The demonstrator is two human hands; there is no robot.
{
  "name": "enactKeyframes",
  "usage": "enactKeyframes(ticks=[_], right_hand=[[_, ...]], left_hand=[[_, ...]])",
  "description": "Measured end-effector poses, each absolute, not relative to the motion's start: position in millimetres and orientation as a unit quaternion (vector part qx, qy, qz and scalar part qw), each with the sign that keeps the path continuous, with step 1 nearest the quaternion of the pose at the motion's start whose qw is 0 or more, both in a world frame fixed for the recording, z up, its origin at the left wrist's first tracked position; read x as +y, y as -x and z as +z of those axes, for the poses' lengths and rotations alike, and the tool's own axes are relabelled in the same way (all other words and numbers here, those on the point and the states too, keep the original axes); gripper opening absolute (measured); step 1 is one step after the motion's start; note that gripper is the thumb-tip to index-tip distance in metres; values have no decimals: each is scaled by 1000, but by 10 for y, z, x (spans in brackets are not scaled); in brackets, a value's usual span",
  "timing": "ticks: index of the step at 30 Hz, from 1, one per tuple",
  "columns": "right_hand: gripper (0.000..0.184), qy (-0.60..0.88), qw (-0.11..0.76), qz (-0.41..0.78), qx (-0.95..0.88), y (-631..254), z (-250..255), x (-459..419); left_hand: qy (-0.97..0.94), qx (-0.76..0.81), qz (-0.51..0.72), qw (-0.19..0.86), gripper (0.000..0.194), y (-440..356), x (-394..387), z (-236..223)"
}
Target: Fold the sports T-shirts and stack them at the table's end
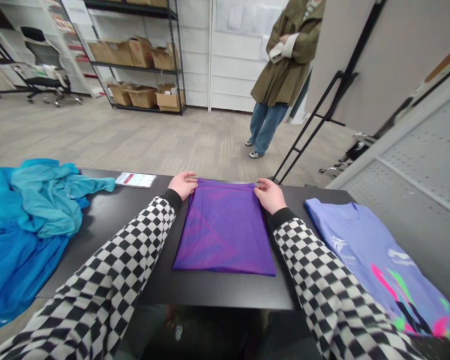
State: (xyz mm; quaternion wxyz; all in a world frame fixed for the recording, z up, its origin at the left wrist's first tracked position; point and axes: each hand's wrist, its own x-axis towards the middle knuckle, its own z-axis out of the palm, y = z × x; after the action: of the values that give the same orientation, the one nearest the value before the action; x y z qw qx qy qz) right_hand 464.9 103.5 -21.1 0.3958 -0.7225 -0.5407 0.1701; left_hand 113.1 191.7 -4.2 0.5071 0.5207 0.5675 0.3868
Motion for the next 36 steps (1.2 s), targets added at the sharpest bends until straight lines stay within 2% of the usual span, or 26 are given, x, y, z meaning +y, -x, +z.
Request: enactKeyframes(ticks=[2,5,7,10,13,15,18,21,24,28,33,36], right_hand=[[44,703,363,88,-605,-4623,-121,929],[35,613,344,-14,-712,-4543,65,495],[36,551,339,-29,-762,-4458,161,10],[45,483,251,26,-838,-4323,183,-824],[64,435,131,73,-888,-4248,83,-1453],[79,427,92,75,-896,-4247,-8,-1673],[90,456,108,38,-883,-4288,-148,-1809],[78,472,144,-4,-870,-4314,-285,-1912],[51,466,176,-34,-866,-4295,-371,-2086],[42,430,227,-12,-874,-4243,-194,-2373],[31,457,188,210,-844,-4264,555,-2769],[20,482,171,315,-800,-4363,1004,-2912]], left_hand=[[-561,569,393,456,46,-1066,1801,-37],[-675,525,430,289,35,-855,1329,-19],[-791,411,420,170,36,-644,828,-34],[-919,241,301,78,47,-307,8,-125],[-960,223,169,29,66,-53,-587,-244],[-961,243,129,8,71,49,-785,-307],[-957,257,132,-11,76,126,-884,-377],[-953,260,154,-20,71,170,-929,-438],[-948,246,200,-12,53,230,-1013,-459],[-950,186,243,59,40,337,-1186,-277],[-900,156,263,310,35,490,-1548,356],[-846,158,201,467,25,569,-1696,836]])
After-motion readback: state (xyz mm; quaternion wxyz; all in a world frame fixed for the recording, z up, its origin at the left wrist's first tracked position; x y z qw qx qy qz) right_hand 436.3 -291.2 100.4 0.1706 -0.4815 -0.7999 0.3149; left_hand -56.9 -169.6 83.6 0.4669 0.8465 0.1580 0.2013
